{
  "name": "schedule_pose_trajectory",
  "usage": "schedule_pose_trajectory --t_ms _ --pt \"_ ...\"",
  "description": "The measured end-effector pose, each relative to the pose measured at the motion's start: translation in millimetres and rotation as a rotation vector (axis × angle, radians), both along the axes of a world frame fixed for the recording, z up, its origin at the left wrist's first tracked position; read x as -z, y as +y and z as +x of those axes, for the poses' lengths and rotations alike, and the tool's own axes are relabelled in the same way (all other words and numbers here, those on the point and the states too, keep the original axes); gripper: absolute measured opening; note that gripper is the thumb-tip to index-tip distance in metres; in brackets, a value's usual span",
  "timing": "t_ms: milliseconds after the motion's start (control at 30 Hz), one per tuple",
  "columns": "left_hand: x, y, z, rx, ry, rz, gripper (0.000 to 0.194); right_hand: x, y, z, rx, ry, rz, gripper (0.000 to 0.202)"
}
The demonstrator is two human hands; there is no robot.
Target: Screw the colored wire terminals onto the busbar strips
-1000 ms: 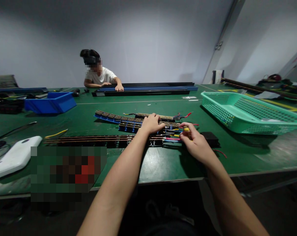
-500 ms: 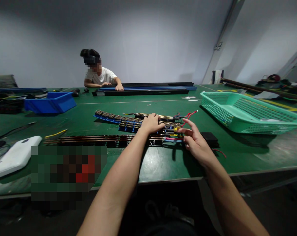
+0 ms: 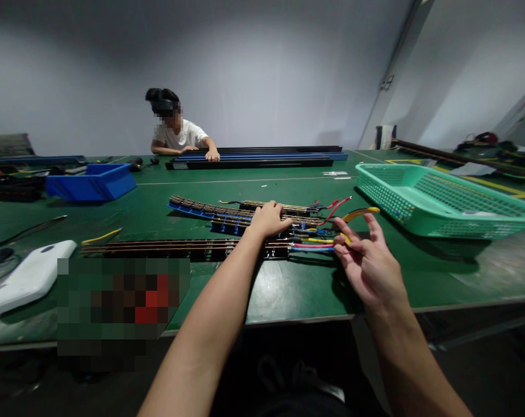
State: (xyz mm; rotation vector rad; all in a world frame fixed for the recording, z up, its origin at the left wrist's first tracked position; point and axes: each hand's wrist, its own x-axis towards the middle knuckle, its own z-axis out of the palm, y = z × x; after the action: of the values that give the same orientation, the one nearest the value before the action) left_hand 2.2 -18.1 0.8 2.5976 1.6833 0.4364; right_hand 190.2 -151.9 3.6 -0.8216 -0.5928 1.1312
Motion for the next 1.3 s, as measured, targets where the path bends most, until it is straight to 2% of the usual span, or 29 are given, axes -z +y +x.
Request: schedule_pose_trajectory --t_ms 200,367,433,500,600,700,800,900,967,1133,1300 --pt "-0.4 -0.4 -0.1 0.0 -0.006 -0.007 0.045 -15.3 8.9 -1.5 -0.09 0.11 -0.116 0.091" --pt "-1.1 -0.8 -0.3 0.003 -0.007 -0.015 0.043 -18.7 14.6 10.2 -0.043 0.44 -0.129 0.082" --pt "-0.8 -0.5 -0.3 0.001 -0.004 -0.014 0.042 -18.1 11.7 14.6 -0.068 0.493 -0.111 0.08" --pt "-0.2 0.1 -0.2 -0.001 -0.001 -0.012 0.042 -17.8 6.4 15.2 -0.087 0.449 -0.049 0.078" --pt "1.0 0.7 -0.1 -0.003 -0.001 -0.007 0.042 -21.8 -1.1 10.3 -0.025 0.313 0.081 0.082" --pt "1.2 0.7 0.1 -0.001 -0.004 0.0 0.043 -34.9 -0.5 8.5 0.009 0.184 0.194 0.088" --pt "0.2 0.3 0.4 -0.004 -0.002 -0.006 0.043 -53.3 11.6 17.3 -0.069 0.07 0.235 0.091" --pt "-0.9 0.1 0.6 -0.003 -0.002 -0.013 0.043 -66.2 32.3 30.5 -0.166 -0.009 0.138 0.089" --pt "-1.2 0.0 0.6 0.001 -0.008 -0.012 0.043 -67.6 47.9 36.1 -0.201 -0.038 0.029 0.087" --pt "-2.4 -1.2 0.7 -0.004 -0.006 -0.02 0.042 -51.5 81.7 33.2 -0.202 -0.125 -0.136 0.075" --pt "-2.2 -0.4 1.2 -0.009 -0.004 -0.028 0.043 -39.1 97.7 29.4 -0.24 -0.236 -0.211 0.054"
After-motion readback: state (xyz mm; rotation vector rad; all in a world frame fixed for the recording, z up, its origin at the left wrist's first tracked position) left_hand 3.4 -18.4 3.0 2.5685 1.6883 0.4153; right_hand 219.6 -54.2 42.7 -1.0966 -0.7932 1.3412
